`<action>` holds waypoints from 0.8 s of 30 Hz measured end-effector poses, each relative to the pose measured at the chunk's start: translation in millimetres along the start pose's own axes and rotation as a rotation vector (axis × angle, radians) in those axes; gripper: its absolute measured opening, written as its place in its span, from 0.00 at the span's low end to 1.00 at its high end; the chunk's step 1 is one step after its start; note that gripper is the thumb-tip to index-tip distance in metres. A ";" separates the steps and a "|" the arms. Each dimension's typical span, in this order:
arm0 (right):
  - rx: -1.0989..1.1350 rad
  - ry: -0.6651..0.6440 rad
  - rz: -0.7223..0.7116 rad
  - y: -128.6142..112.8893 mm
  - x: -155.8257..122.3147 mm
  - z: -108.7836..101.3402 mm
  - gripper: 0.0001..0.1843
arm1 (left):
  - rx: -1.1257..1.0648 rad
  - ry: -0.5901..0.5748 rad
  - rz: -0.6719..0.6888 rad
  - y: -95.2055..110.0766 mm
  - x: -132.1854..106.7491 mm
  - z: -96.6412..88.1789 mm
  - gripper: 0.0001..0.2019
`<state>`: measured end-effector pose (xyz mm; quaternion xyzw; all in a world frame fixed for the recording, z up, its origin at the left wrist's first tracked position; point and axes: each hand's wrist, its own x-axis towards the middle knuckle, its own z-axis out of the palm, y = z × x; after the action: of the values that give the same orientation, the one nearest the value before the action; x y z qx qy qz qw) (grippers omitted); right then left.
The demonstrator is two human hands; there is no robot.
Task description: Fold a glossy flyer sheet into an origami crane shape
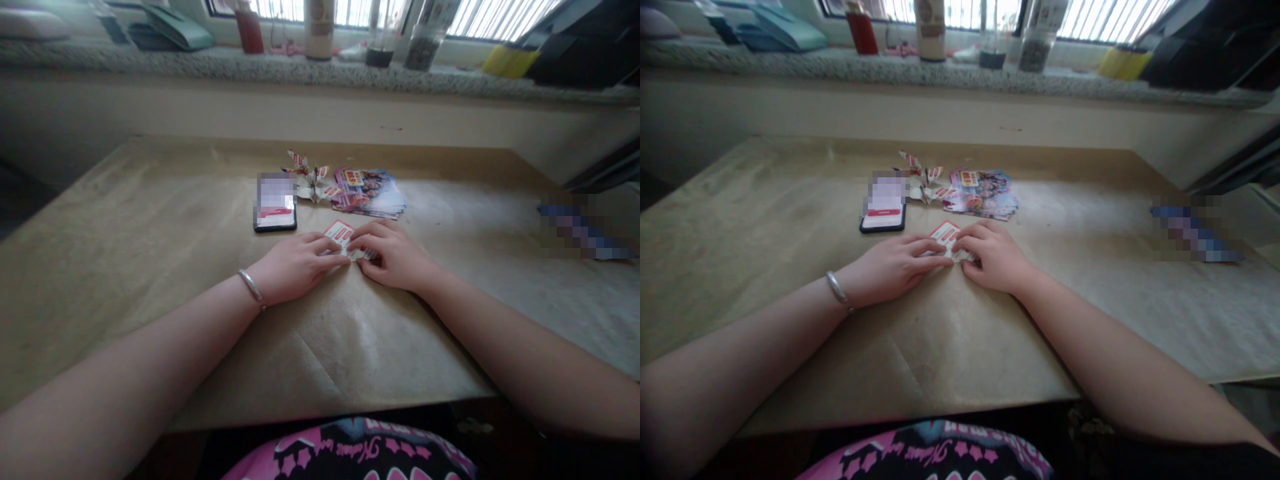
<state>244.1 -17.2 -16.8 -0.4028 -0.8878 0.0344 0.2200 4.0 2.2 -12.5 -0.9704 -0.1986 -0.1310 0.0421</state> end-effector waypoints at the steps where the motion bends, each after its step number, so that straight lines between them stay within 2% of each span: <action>1: 0.010 0.001 -0.017 -0.3 -0.1 -1.0 0.11 | 0.001 -0.003 0.000 -0.1 0.0 0.1 0.17; 11: 0.094 -0.049 -0.144 7.0 -1.5 -4.6 0.12 | -0.008 -0.017 0.006 -1.9 -1.0 0.1 0.17; 18: 0.002 -0.016 -0.140 4.0 -2.0 -0.4 0.13 | 0.000 -0.028 -0.020 -6.4 -1.7 -0.8 0.20; 24: 0.098 -0.031 -0.112 7.0 -2.8 4.4 0.15 | -0.024 -0.063 -0.038 -7.9 -1.8 -0.6 0.20</action>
<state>248.8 -14.0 -23.5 -0.3408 -0.9094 0.0716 0.2273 -0.8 8.8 -12.2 -0.9705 -0.2166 -0.1036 0.0217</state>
